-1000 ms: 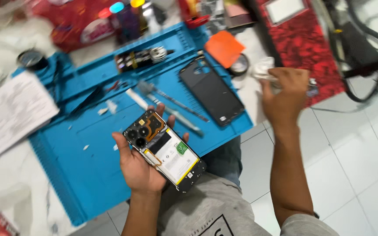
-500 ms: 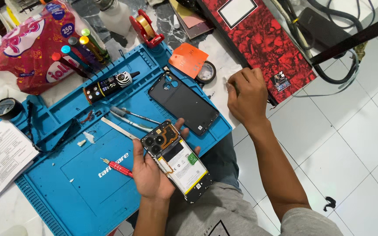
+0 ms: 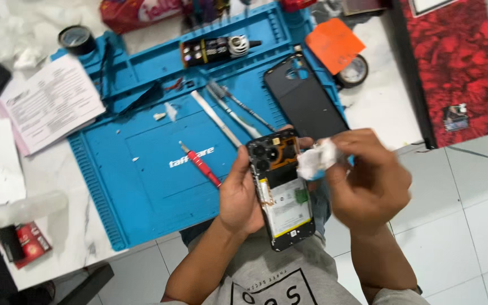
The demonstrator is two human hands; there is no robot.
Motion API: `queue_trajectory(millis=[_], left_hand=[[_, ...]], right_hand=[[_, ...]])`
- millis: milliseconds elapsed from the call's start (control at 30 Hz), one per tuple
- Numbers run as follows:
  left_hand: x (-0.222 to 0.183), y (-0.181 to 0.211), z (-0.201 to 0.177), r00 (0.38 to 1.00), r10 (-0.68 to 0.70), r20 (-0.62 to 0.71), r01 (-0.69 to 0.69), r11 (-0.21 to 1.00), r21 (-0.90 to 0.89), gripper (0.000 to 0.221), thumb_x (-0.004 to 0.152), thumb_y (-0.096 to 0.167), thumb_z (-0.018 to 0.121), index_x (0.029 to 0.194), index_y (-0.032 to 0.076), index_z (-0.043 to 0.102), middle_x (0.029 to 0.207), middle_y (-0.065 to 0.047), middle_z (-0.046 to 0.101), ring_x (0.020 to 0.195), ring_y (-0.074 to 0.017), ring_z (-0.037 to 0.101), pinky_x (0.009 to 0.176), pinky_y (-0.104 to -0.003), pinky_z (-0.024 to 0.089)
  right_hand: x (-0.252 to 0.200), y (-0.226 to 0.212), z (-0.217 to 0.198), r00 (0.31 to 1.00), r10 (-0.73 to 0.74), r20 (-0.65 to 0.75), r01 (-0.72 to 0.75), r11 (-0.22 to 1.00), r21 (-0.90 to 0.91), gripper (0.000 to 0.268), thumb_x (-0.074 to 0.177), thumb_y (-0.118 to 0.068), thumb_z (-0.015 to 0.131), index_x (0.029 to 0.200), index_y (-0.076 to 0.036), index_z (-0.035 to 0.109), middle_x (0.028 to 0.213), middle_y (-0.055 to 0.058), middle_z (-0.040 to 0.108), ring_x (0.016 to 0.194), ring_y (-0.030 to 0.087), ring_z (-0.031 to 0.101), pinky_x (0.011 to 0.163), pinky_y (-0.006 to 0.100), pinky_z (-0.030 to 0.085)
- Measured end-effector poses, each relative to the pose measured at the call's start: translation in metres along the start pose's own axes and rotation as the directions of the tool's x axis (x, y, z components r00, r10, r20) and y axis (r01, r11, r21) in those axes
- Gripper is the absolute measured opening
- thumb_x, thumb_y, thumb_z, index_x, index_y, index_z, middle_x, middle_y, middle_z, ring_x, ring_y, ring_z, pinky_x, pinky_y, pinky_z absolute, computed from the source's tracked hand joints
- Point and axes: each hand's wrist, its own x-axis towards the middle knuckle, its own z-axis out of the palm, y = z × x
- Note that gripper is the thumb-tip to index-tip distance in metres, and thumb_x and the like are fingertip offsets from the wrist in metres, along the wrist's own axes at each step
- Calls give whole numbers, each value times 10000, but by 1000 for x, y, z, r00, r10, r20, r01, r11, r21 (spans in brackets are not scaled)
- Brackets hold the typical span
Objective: The person uses a red screwdriver to remove screws from the internal frame of a disassembled smartphone. They then use a tissue to wipe the battery area and apply adhesive tape to the phone's edges. Finally, they pick up the phone's back cover and clean it with a toothbrush.
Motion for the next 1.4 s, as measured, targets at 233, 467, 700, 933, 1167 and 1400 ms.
queue_trajectory(millis=[233, 467, 700, 933, 1167, 1400], left_hand=[[-19, -6, -17, 997, 70, 20, -66, 985, -157, 665, 1105, 478, 364, 1593, 29, 320, 1521, -153, 457, 1413, -277, 449, 1235, -389, 318], [-29, -7, -29, 998, 36, 61, 2, 851, -525, 672, 1069, 416, 551, 1588, 43, 345, 1396, -52, 549, 1360, -172, 512, 1194, -238, 368], [-31, -1, -27, 998, 33, 50, -19, 965, -261, 652, 1106, 481, 395, 1606, 68, 340, 1489, -173, 498, 1372, -279, 504, 1199, -368, 380], [-36, -1, -21, 994, 0, 113, 20, 985, -172, 666, 1132, 542, 284, 1635, 109, 333, 1462, -161, 567, 1350, -302, 544, 1179, -435, 395], [-39, 4, -24, 999, -12, 53, 19, 989, -145, 638, 1114, 549, 323, 1515, 73, 461, 1443, -165, 570, 1356, -324, 534, 1170, -443, 407], [-35, 4, -14, 999, -28, 25, 32, 987, -155, 675, 1092, 576, 361, 1551, 87, 439, 1423, -147, 590, 1303, -315, 570, 1134, -466, 422]], right_hand=[[26, -40, 47, 891, -361, 274, 404, 907, -120, 167, 957, 54, 547, 881, 110, 685, 921, 247, 705, 821, 383, 709, 713, 400, 600], [11, -47, 54, 827, -324, 459, 444, 878, -181, 239, 1007, -25, 516, 1077, 94, 711, 1120, 245, 713, 966, 367, 708, 845, 423, 610], [-18, -39, 48, 861, -224, 456, 372, 889, -266, 216, 965, 83, 602, 1174, 92, 657, 1069, 255, 647, 937, 372, 641, 818, 448, 576], [-5, -39, 37, 919, -162, 360, 284, 904, -320, 225, 975, 142, 552, 1141, 73, 687, 1051, 232, 627, 914, 373, 610, 792, 479, 531], [2, -25, 40, 843, -164, 512, 357, 883, -306, 256, 995, 72, 589, 1246, 71, 638, 1129, 242, 643, 961, 381, 554, 843, 460, 534], [5, -38, 41, 879, -219, 424, 338, 913, -230, 188, 997, 25, 585, 1147, 31, 698, 1060, 244, 653, 951, 378, 594, 782, 436, 511]])
